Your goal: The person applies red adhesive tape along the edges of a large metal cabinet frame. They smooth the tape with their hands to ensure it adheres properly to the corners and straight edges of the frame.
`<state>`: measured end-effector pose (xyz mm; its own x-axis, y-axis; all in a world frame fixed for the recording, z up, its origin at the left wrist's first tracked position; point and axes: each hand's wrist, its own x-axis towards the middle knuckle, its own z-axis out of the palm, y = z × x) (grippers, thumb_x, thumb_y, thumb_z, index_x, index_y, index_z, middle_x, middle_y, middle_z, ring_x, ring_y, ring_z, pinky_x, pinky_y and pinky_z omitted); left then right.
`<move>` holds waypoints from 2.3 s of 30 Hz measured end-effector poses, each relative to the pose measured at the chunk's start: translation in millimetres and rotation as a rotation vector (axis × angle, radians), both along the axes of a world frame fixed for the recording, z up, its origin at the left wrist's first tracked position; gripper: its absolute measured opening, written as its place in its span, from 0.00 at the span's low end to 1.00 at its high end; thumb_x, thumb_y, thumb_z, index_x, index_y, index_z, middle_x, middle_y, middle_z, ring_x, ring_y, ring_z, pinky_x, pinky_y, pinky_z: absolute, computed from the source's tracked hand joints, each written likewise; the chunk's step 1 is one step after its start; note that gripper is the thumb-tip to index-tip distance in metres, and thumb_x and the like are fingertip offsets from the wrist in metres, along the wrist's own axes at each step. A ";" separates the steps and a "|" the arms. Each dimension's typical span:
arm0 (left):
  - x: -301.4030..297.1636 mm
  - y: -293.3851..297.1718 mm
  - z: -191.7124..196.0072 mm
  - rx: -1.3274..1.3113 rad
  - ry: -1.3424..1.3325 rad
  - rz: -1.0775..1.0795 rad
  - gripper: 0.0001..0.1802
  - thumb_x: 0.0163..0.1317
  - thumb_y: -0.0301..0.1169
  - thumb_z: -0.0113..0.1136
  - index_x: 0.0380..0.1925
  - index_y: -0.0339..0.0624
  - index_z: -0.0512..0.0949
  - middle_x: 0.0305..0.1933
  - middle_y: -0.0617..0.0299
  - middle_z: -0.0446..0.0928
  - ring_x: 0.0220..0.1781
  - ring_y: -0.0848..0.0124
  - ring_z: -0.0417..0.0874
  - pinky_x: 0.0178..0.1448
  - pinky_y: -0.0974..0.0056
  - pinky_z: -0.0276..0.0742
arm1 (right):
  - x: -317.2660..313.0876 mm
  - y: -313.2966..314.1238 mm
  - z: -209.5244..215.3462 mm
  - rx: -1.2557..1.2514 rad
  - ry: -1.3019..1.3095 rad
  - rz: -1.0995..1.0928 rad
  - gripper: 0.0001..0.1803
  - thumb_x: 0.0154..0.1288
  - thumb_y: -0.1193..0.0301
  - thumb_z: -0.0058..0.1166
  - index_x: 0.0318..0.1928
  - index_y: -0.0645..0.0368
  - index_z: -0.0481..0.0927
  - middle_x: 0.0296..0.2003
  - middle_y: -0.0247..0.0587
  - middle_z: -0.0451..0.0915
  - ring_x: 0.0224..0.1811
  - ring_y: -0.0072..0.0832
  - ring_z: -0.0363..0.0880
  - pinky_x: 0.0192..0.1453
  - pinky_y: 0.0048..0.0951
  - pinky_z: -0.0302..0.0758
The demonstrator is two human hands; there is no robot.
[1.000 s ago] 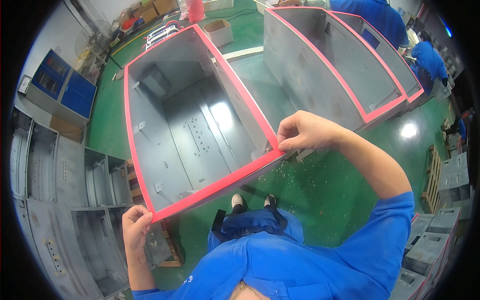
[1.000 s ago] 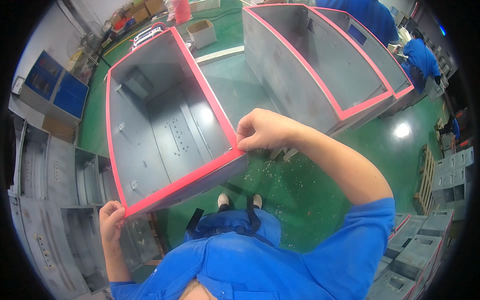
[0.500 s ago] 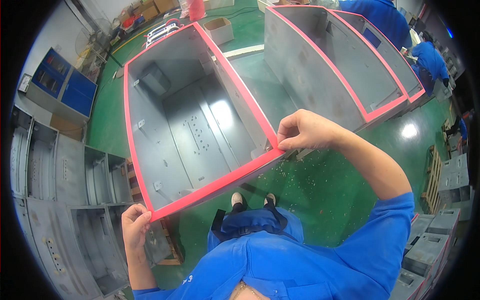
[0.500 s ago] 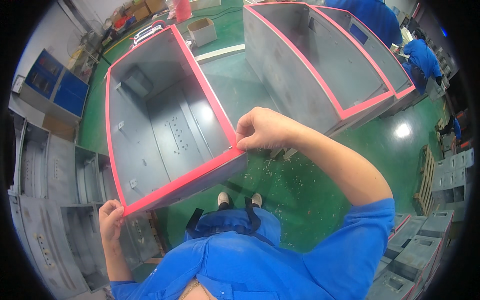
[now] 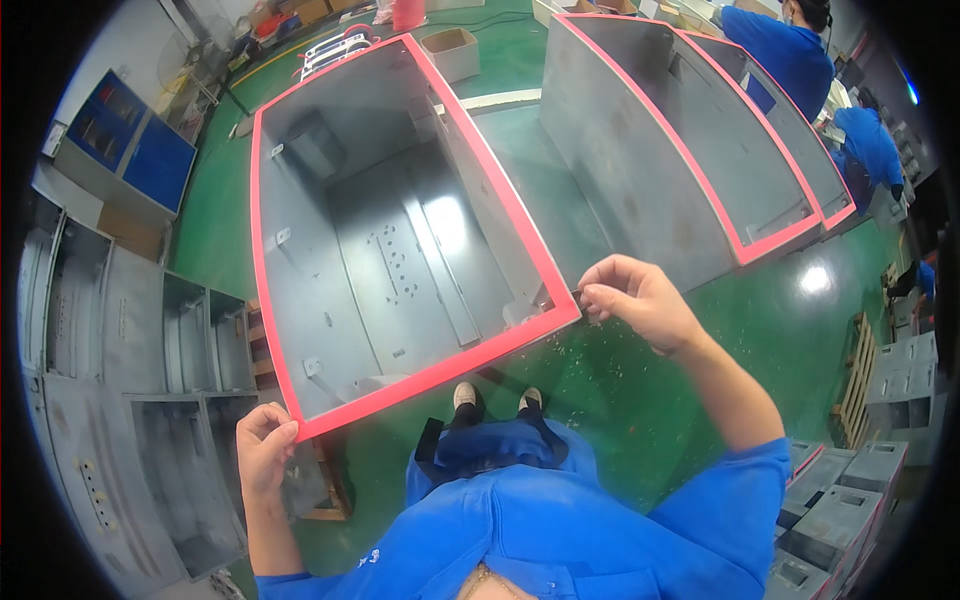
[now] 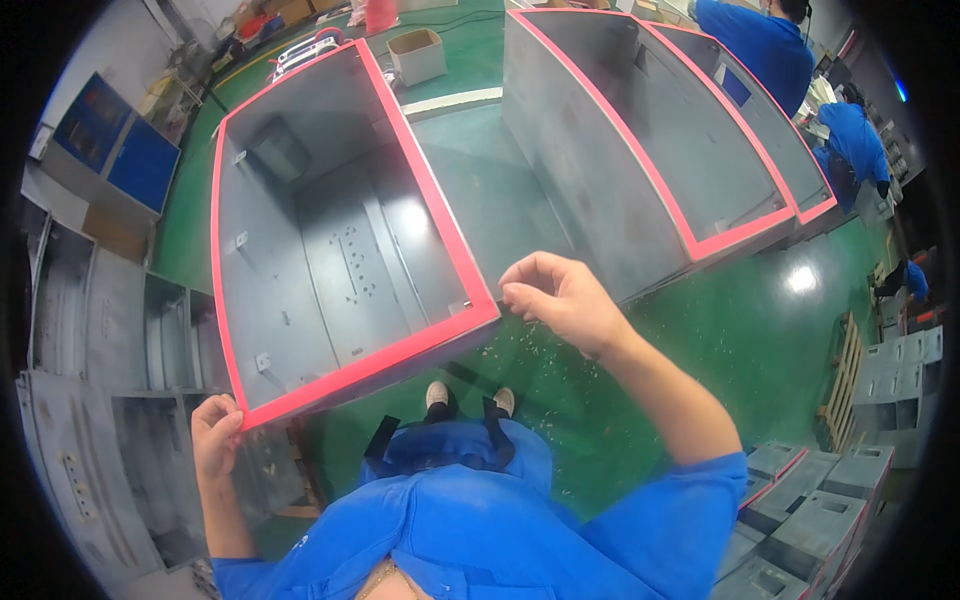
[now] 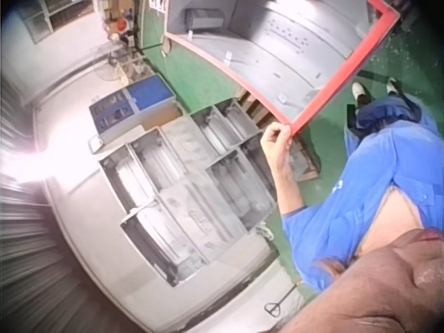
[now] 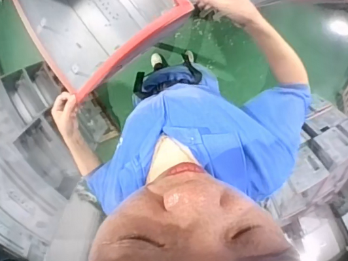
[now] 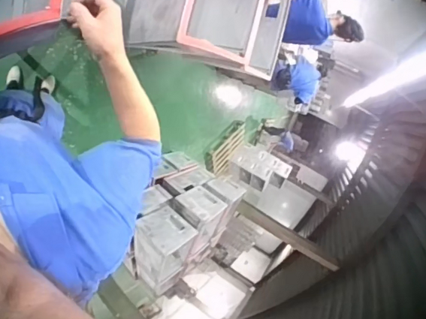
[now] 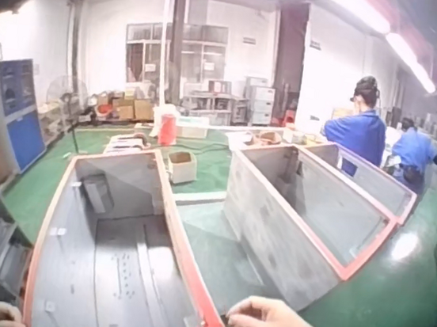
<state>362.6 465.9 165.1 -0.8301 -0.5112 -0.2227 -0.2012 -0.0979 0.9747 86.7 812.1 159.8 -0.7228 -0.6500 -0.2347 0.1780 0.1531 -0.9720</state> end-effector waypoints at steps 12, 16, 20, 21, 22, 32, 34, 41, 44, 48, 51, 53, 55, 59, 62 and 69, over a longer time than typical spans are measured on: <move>-0.2 0.5 -1.7 -0.047 0.040 -0.035 0.08 0.45 0.22 0.59 0.17 0.36 0.69 0.19 0.65 0.67 0.15 0.82 0.62 0.19 0.77 0.54 | 14.5 -10.0 -3.6 -0.062 -0.140 -0.040 0.11 0.57 0.70 0.54 0.38 0.61 0.72 0.33 0.33 0.74 0.34 0.18 0.69 0.38 0.20 0.67; 0.2 1.0 -4.4 -0.046 0.057 -0.032 0.08 0.45 0.23 0.59 0.17 0.37 0.69 0.19 0.65 0.66 0.16 0.82 0.62 0.19 0.77 0.54 | 11.0 -11.4 -3.7 -0.040 -0.163 -0.031 0.11 0.56 0.70 0.55 0.38 0.61 0.72 0.32 0.33 0.74 0.33 0.17 0.69 0.37 0.20 0.67; -0.2 1.8 -4.1 -0.027 0.062 -0.030 0.08 0.45 0.23 0.60 0.17 0.37 0.69 0.19 0.66 0.66 0.16 0.82 0.63 0.20 0.77 0.54 | 10.2 -12.0 -0.5 -0.019 -0.160 -0.026 0.11 0.55 0.71 0.55 0.38 0.61 0.72 0.32 0.33 0.74 0.34 0.18 0.70 0.37 0.20 0.67; -0.5 1.3 -5.6 -0.023 0.072 -0.030 0.08 0.45 0.23 0.60 0.17 0.37 0.69 0.20 0.66 0.66 0.17 0.82 0.63 0.20 0.76 0.54 | 10.1 -11.4 0.0 -0.013 -0.153 -0.025 0.11 0.55 0.71 0.55 0.38 0.60 0.71 0.33 0.32 0.74 0.34 0.18 0.70 0.38 0.20 0.67; -0.2 1.3 -6.6 -0.020 0.082 -0.026 0.08 0.44 0.23 0.60 0.17 0.37 0.69 0.20 0.66 0.66 0.17 0.82 0.63 0.20 0.76 0.55 | 9.7 -11.3 0.4 -0.007 -0.146 -0.022 0.11 0.55 0.72 0.56 0.38 0.60 0.71 0.33 0.32 0.74 0.35 0.18 0.70 0.38 0.20 0.66; 3.1 2.8 -5.0 -0.011 0.041 0.017 0.07 0.46 0.21 0.58 0.18 0.38 0.69 0.20 0.66 0.66 0.17 0.82 0.63 0.18 0.77 0.54 | 14.3 -14.7 8.6 0.076 0.631 0.092 0.14 0.53 0.79 0.53 0.43 0.58 0.76 0.37 0.36 0.72 0.38 0.26 0.72 0.43 0.26 0.71; 2.9 2.8 -4.0 -0.046 0.031 0.010 0.07 0.47 0.21 0.58 0.17 0.38 0.70 0.19 0.67 0.66 0.16 0.83 0.63 0.18 0.78 0.54 | 15.8 -15.5 8.8 0.128 0.901 0.159 0.16 0.52 0.82 0.53 0.43 0.55 0.77 0.37 0.37 0.71 0.39 0.30 0.72 0.43 0.28 0.71; 4.1 4.7 -3.3 -0.058 0.041 0.014 0.06 0.47 0.21 0.58 0.18 0.37 0.70 0.19 0.66 0.67 0.16 0.83 0.63 0.18 0.78 0.54 | 19.2 -20.0 16.0 0.197 1.123 0.213 0.16 0.45 0.83 0.54 0.38 0.56 0.76 0.35 0.41 0.70 0.39 0.37 0.71 0.39 0.32 0.71; 2.6 4.6 -2.5 -0.067 0.028 0.012 0.06 0.47 0.21 0.58 0.17 0.37 0.70 0.19 0.66 0.67 0.16 0.83 0.63 0.18 0.78 0.54 | 20.9 -20.7 17.7 0.208 1.162 0.212 0.15 0.46 0.83 0.53 0.37 0.57 0.74 0.33 0.41 0.70 0.37 0.37 0.71 0.37 0.33 0.71; 2.8 4.0 -1.9 -0.089 0.022 -0.003 0.06 0.47 0.21 0.58 0.17 0.37 0.71 0.19 0.66 0.67 0.16 0.83 0.63 0.19 0.78 0.54 | 24.4 -18.8 18.5 0.229 1.165 0.226 0.14 0.46 0.84 0.53 0.36 0.58 0.73 0.32 0.42 0.70 0.35 0.38 0.71 0.35 0.32 0.70; 2.6 3.0 -2.8 -0.085 0.035 -0.012 0.06 0.47 0.21 0.58 0.17 0.37 0.71 0.19 0.66 0.67 0.16 0.83 0.63 0.19 0.78 0.53 | 28.2 -16.6 20.7 0.201 1.105 0.213 0.13 0.48 0.84 0.53 0.36 0.59 0.72 0.31 0.42 0.70 0.34 0.38 0.71 0.35 0.32 0.70; 2.7 3.5 -2.4 -0.081 0.040 -0.014 0.06 0.47 0.21 0.58 0.17 0.37 0.71 0.19 0.67 0.67 0.16 0.83 0.63 0.19 0.78 0.53 | 31.1 -14.5 25.8 0.209 0.979 0.202 0.12 0.50 0.84 0.53 0.36 0.60 0.71 0.31 0.43 0.70 0.34 0.38 0.71 0.35 0.32 0.70; 2.0 3.4 -1.5 -0.084 0.041 -0.017 0.06 0.47 0.21 0.58 0.17 0.37 0.71 0.19 0.67 0.67 0.16 0.84 0.63 0.19 0.78 0.53 | 31.3 -15.7 34.0 0.241 0.979 0.225 0.10 0.52 0.83 0.52 0.36 0.60 0.71 0.30 0.43 0.70 0.33 0.38 0.71 0.35 0.32 0.70; 3.5 0.7 -2.6 -0.090 0.025 -0.032 0.06 0.47 0.21 0.58 0.17 0.37 0.71 0.19 0.67 0.67 0.16 0.83 0.63 0.19 0.78 0.53 | 23.8 -16.2 43.4 0.279 0.759 0.261 0.07 0.55 0.81 0.50 0.36 0.62 0.71 0.31 0.42 0.72 0.35 0.35 0.74 0.38 0.30 0.71; 2.4 -0.2 -2.6 -0.090 0.025 -0.037 0.06 0.47 0.21 0.58 0.17 0.37 0.70 0.19 0.67 0.67 0.16 0.83 0.63 0.19 0.77 0.53 | 15.3 -20.3 40.3 0.210 0.460 0.216 0.05 0.58 0.80 0.50 0.36 0.64 0.72 0.31 0.35 0.74 0.32 0.19 0.72 0.38 0.22 0.70; 3.8 -1.2 -5.6 -0.057 0.039 -0.031 0.06 0.47 0.21 0.58 0.17 0.37 0.70 0.19 0.67 0.67 0.15 0.83 0.63 0.18 0.78 0.55 | -4.0 -25.7 42.3 0.388 0.427 0.303 0.05 0.57 0.76 0.52 0.33 0.65 0.73 0.29 0.39 0.78 0.33 0.24 0.75 0.39 0.25 0.71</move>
